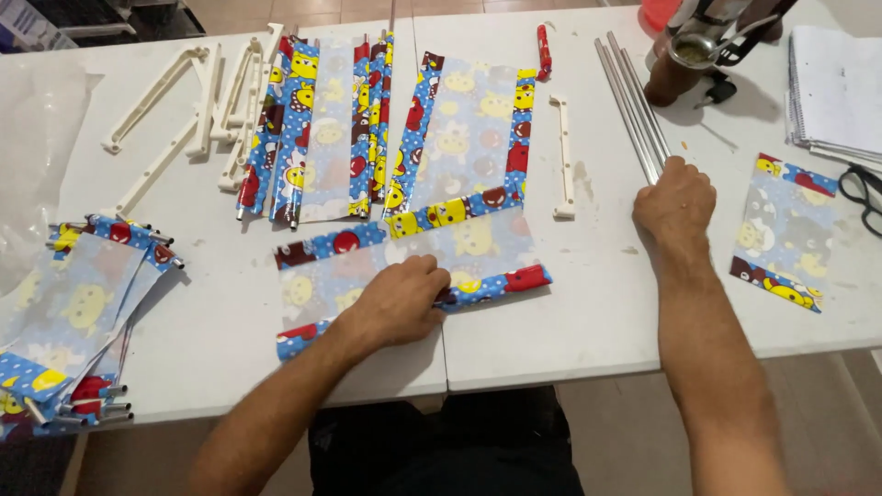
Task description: Assembling multiple levels of a toy shelf by inserting metal rods into fabric sleeves and attaching plastic side frames.
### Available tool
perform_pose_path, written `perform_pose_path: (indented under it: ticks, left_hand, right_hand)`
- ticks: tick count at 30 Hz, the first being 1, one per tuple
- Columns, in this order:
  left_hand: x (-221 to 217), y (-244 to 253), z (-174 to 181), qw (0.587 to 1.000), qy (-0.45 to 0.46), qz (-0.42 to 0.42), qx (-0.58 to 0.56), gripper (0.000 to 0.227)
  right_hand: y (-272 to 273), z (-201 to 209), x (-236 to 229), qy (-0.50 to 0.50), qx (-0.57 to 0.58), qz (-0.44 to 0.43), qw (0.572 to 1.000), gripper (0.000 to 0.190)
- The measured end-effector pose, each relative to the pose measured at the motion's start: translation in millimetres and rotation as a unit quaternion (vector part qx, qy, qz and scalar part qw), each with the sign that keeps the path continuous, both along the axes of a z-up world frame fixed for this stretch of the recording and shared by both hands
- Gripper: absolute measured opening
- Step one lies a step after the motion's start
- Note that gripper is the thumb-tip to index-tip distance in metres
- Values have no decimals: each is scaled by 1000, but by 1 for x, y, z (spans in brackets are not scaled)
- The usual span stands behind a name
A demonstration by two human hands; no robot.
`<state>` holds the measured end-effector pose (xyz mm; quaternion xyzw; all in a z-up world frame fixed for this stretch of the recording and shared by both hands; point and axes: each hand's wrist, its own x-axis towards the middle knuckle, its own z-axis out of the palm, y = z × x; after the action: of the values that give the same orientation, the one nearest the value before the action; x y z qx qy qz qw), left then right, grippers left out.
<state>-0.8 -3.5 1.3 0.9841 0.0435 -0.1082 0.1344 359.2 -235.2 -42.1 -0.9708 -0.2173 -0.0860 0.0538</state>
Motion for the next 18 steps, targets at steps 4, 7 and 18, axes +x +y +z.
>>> perform_pose_path:
  ticks: [4, 7, 18]
  left_hand:
    - [-18, 3, 3, 1000, -13, 22, -17, 23]
    - [-34, 7, 2, 999, -38, 22, 28, 16]
    - [-77, 14, -29, 987, -146, 61, 41, 18]
  right_hand:
    - [3, -3, -1, 26, -18, -7, 999, 26]
    - [7, -1, -1, 40, -23, -9, 999, 30]
    - [2, -26, 18, 62, -75, -58, 994, 38]
